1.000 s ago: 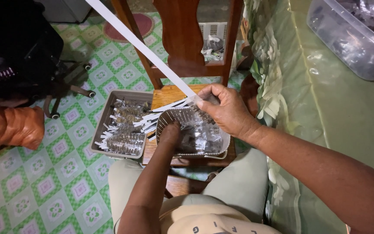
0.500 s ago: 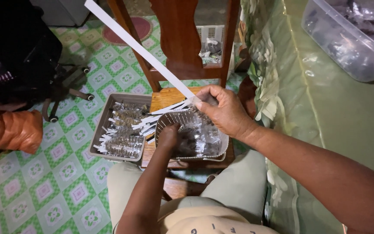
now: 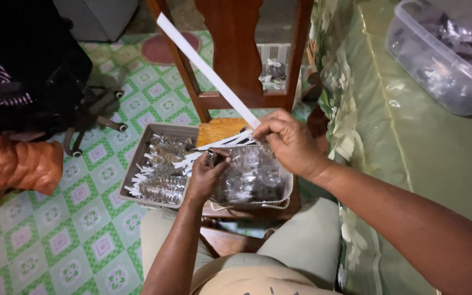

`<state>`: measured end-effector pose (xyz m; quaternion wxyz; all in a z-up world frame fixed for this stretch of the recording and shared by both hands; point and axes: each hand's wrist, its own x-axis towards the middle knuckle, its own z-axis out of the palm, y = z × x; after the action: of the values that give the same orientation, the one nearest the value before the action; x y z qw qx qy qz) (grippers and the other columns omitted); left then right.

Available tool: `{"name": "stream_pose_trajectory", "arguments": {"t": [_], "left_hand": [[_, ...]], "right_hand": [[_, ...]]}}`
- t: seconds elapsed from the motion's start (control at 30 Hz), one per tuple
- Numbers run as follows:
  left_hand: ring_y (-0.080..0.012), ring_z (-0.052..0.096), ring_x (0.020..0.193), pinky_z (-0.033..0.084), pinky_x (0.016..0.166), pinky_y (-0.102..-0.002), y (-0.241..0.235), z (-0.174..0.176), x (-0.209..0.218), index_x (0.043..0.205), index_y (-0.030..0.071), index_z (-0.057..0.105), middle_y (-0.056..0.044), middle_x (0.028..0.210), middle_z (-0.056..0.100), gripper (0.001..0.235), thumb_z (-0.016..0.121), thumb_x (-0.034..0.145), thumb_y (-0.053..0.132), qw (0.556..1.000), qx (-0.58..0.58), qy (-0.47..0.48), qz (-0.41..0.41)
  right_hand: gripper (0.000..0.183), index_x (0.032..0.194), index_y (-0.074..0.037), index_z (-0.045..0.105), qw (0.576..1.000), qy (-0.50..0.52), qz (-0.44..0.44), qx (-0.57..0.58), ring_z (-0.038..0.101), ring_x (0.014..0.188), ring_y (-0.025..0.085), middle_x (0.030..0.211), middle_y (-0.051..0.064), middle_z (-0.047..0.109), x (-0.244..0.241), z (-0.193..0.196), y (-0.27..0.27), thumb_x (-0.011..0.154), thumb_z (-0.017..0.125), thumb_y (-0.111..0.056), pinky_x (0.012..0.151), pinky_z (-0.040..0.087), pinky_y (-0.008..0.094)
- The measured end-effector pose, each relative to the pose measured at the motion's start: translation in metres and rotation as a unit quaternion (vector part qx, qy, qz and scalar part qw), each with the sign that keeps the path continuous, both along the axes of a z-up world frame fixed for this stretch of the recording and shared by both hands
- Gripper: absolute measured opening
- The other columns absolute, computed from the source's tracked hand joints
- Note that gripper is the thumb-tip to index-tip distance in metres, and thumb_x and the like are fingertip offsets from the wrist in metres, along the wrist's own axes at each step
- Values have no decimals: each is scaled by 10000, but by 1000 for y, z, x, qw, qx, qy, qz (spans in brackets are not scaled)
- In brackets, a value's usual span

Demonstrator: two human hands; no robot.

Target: Assembling tags by attaching metal clips to white plastic strips using a manual tool and organizing them in a foil container.

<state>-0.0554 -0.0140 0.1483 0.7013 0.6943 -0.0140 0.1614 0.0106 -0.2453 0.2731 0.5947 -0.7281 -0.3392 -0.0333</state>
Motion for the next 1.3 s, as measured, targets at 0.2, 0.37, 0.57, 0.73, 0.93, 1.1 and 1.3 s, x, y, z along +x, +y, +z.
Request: {"name": "stream_pose_trajectory", "arguments": {"t": [0.2,0.37,0.57,0.73,0.93,1.1,1.3], "left_hand": [[-155,636,810,528,769,-311,-16,32,1,989,2,695,-97,893,694,140,778,878,24,986,-144,-86,-18],[-185,658,781,538,744,-315,-39,46,-7,987,8,669,-120,867,690,164,778,866,28,967,-238,-88,-22],[-160,614,672,507,601,-250,-44,6,14,960,53,630,-132,841,667,137,748,901,88,941,-323,-89,-42],[-159,581,686,502,605,-296,-56,14,16,924,39,674,-128,844,643,102,756,865,40,951,-283,-125,22],[-145,673,930,508,889,-252,-72,16,15,944,73,703,-45,999,710,93,783,900,92,912,-377,-128,-102],[-136,679,947,570,756,-237,-52,30,6,1071,120,716,-21,1081,724,115,756,1001,203,941,-289,-100,-142],[-166,677,1119,568,891,-276,-25,46,1,1100,144,713,-42,1173,724,129,754,986,188,967,-215,-121,-61]], "right_hand": [[304,1011,-76,796,996,-72,1,-44,697,972,270,1006,109,655,-5,6,0,864,596,100,914,541,394],[223,1034,-142,791,986,-145,4,-76,720,943,301,1012,74,679,-8,11,2,872,690,-28,865,545,403],[182,1082,-207,769,969,-217,-2,-119,713,1024,295,1099,51,692,-1,-7,0,917,737,-278,881,508,421],[195,1049,-179,778,956,-263,29,-127,702,1072,344,1134,115,691,18,-33,-2,881,765,-279,891,527,458],[201,1070,-159,799,948,-252,13,-195,690,1012,211,1050,44,737,9,-17,-12,883,732,-189,927,504,357],[165,1036,-145,802,944,-237,-17,-230,693,1020,194,1040,23,737,2,-4,-17,892,735,-189,959,496,380],[163,1034,-275,776,877,-317,-89,-350,683,1090,97,1085,-129,732,3,-13,-22,890,701,-273,1075,455,404]]}}
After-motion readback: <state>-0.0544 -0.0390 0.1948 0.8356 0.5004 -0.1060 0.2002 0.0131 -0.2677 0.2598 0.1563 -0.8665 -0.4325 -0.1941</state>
